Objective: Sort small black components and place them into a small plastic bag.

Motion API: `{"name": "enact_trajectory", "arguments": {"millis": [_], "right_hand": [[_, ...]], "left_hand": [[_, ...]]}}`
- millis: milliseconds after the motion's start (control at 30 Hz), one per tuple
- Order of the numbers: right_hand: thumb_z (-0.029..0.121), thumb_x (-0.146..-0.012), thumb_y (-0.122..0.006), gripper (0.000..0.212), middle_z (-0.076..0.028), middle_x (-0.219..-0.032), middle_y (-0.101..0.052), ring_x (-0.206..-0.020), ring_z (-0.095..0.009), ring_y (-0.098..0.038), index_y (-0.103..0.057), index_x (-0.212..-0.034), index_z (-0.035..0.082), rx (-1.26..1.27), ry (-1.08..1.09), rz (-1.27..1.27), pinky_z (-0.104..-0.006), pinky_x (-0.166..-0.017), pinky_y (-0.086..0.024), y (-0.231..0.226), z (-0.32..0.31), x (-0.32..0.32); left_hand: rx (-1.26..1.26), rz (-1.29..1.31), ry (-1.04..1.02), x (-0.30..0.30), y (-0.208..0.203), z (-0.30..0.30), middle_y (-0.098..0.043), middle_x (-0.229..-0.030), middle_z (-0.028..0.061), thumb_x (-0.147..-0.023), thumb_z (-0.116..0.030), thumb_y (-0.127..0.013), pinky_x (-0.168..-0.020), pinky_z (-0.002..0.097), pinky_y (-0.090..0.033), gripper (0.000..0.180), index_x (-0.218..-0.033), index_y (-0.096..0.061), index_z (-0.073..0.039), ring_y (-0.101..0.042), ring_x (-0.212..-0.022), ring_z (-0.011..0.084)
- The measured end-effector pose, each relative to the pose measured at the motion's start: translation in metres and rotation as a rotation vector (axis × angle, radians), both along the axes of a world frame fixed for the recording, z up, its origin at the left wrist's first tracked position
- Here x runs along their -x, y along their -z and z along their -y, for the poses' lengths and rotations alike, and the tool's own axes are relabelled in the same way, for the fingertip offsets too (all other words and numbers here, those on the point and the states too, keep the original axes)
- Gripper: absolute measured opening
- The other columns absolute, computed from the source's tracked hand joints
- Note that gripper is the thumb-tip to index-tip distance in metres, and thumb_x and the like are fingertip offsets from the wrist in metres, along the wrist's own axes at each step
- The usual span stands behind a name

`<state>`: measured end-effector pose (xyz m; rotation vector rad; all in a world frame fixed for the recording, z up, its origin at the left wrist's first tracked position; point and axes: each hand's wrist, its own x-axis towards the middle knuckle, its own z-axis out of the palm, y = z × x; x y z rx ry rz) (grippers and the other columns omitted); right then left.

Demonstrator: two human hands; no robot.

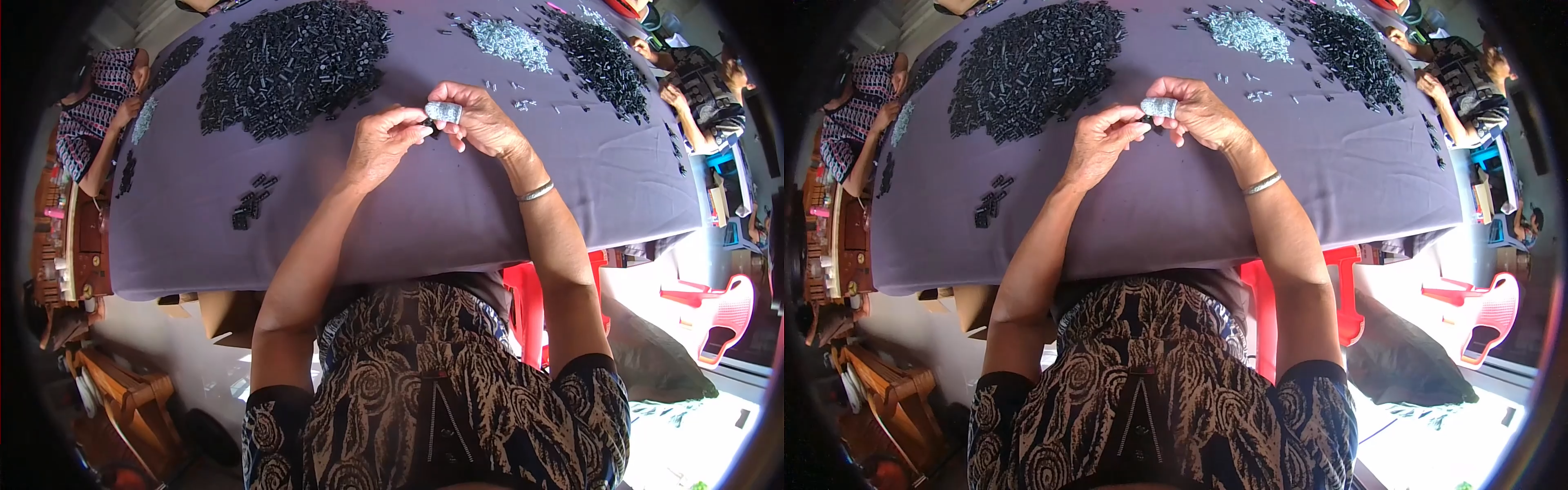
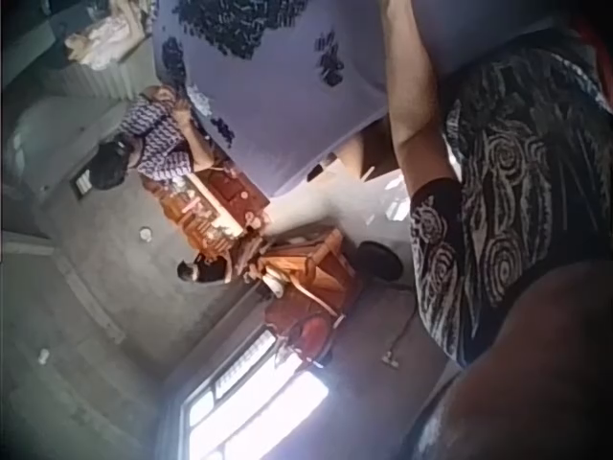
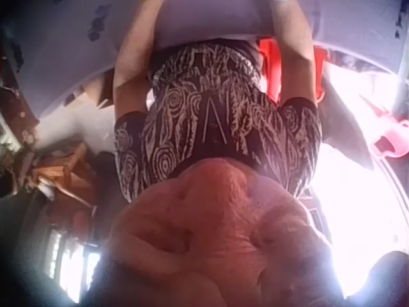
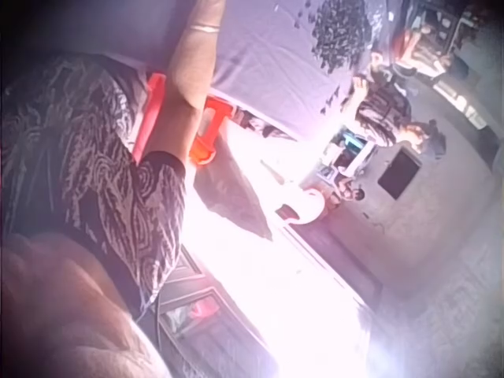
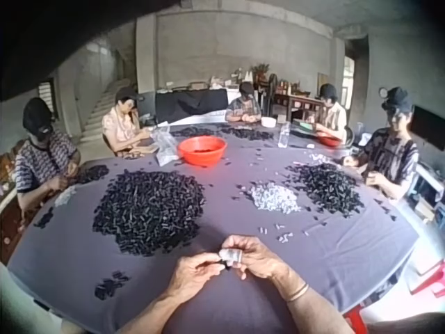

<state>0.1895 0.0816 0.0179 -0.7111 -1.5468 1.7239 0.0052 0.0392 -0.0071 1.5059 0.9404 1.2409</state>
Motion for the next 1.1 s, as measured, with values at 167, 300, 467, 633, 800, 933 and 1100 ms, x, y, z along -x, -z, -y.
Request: {"name": "enact_trajectory", "arguments": {"millis": [167,300,467,633,800,933,1100], "right_hand": [[0.002,-0.082,-0.056,0.008,-0.001,-0.07,-0.056,-0.055,-0.004,-0.051,-0.057,-0.09,0.002,0.0,-0.004,-0.03,-0.0179,-0.041,-0.044,0.001,-0.001,-0.001],[0.005,-0.084,-0.057,0.008,0.0,-0.073,-0.056,-0.056,-0.003,-0.051,-0.055,-0.091,0.003,-0.052,0.019,-0.014,-0.0178,-0.041,-0.045,0.004,0.0,0.005],[0.004,-0.083,-0.057,0.006,0.0,-0.068,-0.055,-0.053,-0.004,-0.049,-0.056,-0.089,0.002,-0.047,0.056,0.048,-0.0175,-0.042,-0.043,-0.002,0.004,0.011],[0.023,-0.087,-0.061,0.019,0.001,-0.057,-0.052,-0.04,-0.004,-0.042,-0.057,-0.082,0.005,0.073,0.216,0.009,-0.0185,-0.035,-0.037,-0.013,0.006,0.008],[0.013,-0.085,-0.058,0.011,0.003,-0.066,-0.056,-0.049,-0.002,-0.044,-0.064,-0.09,0.005,-0.178,0.305,0.259,-0.0169,-0.043,-0.038,-0.02,-0.006,-0.026],[0.01,-0.081,-0.062,0.013,0.001,-0.074,-0.06,-0.055,-0.003,-0.046,-0.065,-0.092,0.004,-0.266,0.216,0.425,-0.0187,-0.047,-0.039,-0.017,-0.005,-0.027],[0.01,-0.079,-0.065,0.013,-0.001,-0.08,-0.064,-0.062,-0.007,-0.052,-0.065,-0.091,0.006,-0.453,0.045,0.497,-0.0238,-0.055,-0.043,-0.004,-0.007,-0.018]], "left_hand": [[0.022,0.001,0.003,0.0,-0.002,0.001,-0.06,-0.077,0.0013,-0.079,-0.003,-0.066,-0.058,0.0222,-0.045,0.016,-0.095,-0.064,0.0,-0.055,-0.067,0.0081],[0.04,0.01,-0.002,0.001,0.003,-0.001,-0.061,-0.076,0.0014,-0.081,-0.006,-0.065,-0.056,0.0212,-0.044,0.015,-0.095,-0.065,-0.002,-0.056,-0.067,0.0075],[0.016,0.032,-0.013,0.0,0.004,-0.003,-0.063,-0.076,0.0024,-0.082,-0.007,-0.064,-0.054,0.0206,-0.043,0.015,-0.096,-0.065,-0.003,-0.058,-0.066,0.0071],[0.046,0.245,-0.063,0.002,-0.002,-0.003,-0.062,-0.082,0.0059,-0.079,0.0,-0.066,-0.056,0.0214,-0.045,0.018,-0.096,-0.063,0.001,-0.058,-0.067,0.0108],[0.049,0.374,-0.129,0.014,-0.006,-0.011,-0.063,-0.085,0.0066,-0.079,0.0,-0.066,-0.056,0.0229,-0.046,0.022,-0.101,-0.062,0.001,-0.06,-0.07,0.0122],[0.078,0.401,-0.143,0.016,-0.008,-0.011,-0.063,-0.085,0.0067,-0.08,-0.001,-0.066,-0.055,0.023,-0.046,0.022,-0.101,-0.062,0.002,-0.06,-0.07,0.0123],[0.067,0.359,-0.146,0.016,-0.005,-0.012,-0.063,-0.085,0.0067,-0.079,-0.001,-0.066,-0.055,0.0231,-0.046,0.022,-0.101,-0.062,0.002,-0.059,-0.07,0.0122]]}}
